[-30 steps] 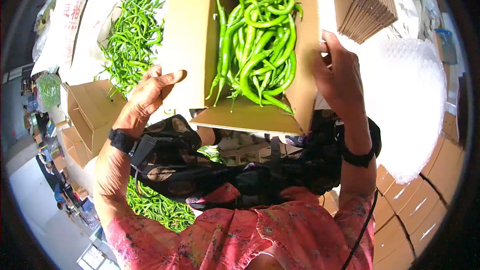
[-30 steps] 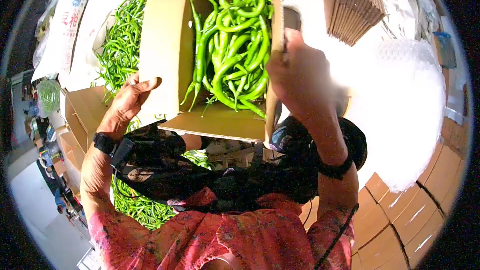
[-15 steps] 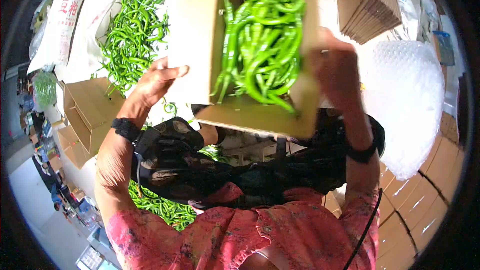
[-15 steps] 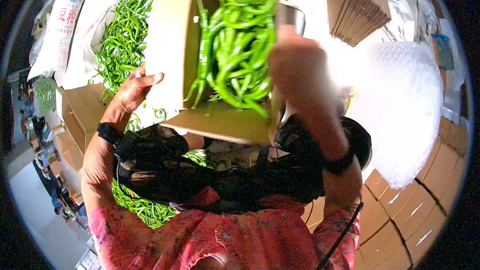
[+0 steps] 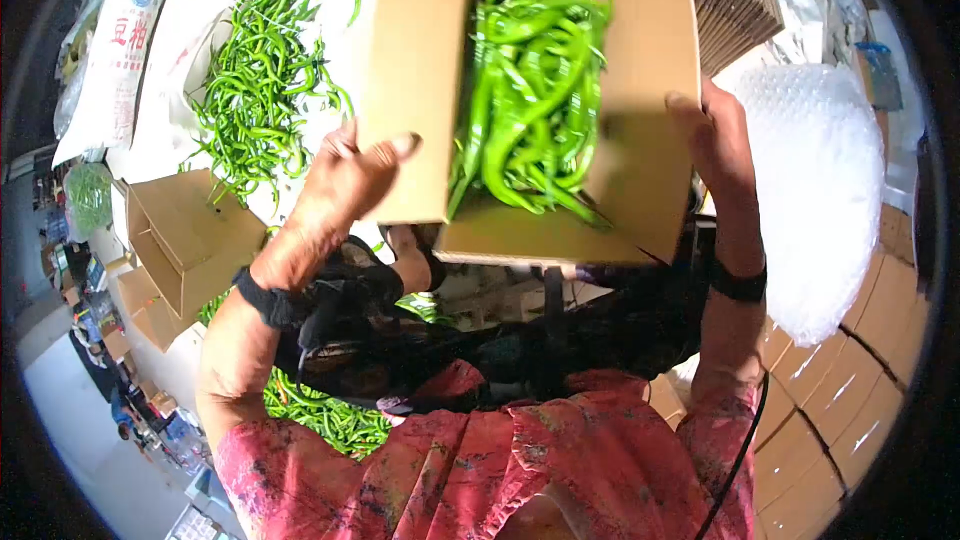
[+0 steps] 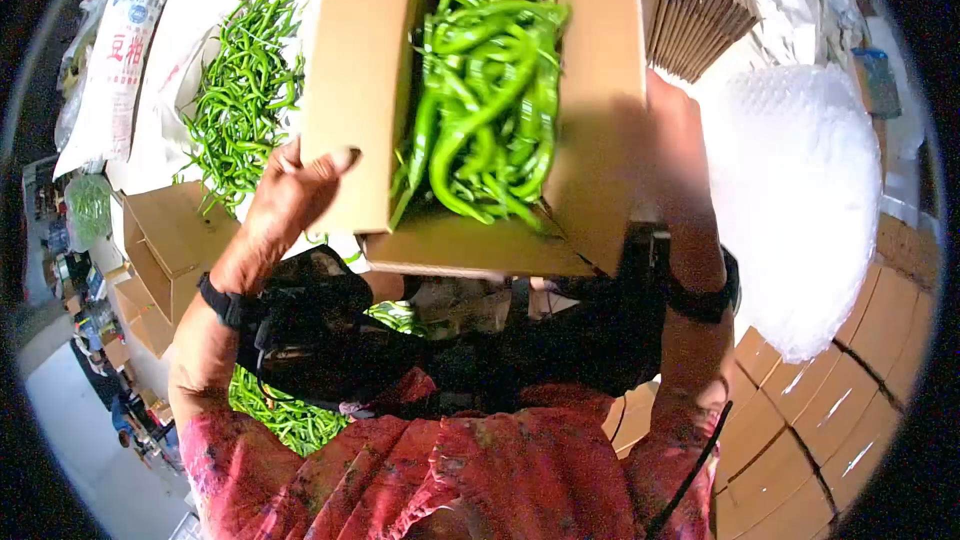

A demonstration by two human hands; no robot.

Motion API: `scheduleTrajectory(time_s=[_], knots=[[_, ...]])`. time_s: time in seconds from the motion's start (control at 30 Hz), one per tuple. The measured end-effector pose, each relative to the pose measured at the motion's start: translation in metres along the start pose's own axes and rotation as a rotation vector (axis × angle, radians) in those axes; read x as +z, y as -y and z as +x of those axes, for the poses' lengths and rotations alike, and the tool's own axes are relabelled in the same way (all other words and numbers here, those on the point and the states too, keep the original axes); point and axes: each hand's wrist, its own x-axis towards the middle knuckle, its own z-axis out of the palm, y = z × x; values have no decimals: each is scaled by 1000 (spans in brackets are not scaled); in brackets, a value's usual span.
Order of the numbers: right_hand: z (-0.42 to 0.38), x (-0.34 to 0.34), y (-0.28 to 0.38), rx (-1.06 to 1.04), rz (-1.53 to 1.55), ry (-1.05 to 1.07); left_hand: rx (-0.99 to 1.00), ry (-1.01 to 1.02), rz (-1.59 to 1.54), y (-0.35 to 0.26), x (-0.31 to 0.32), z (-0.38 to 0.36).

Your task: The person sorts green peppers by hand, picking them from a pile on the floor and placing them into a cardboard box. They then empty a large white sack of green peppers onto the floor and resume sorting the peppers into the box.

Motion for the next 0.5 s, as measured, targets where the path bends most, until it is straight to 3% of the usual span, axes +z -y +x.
scheduleTrajectory(time_s=[0.03,0.1,0.17,0.23,0.33,0.37,0.5], knots=[[-3,-1,4,-135,-553,-44,6,78,-34,-6,6,-4],[-14,10,1,-357,-945,-188,-90,43,-17,-12,-16,12],[-16,-4,-4,-320,-989,-171,-125,26,-13,-13,-14,17],[-17,-2,9,-104,-813,-194,-72,117,-108,-3,-12,16],[-15,-1,1,-218,-896,-251,-36,119,-22,-4,-10,18],[-16,-2,3,-98,-922,-253,-20,128,-33,-4,-9,18],[-15,4,10,-98,-961,-206,-24,133,-46,-5,-9,16]])
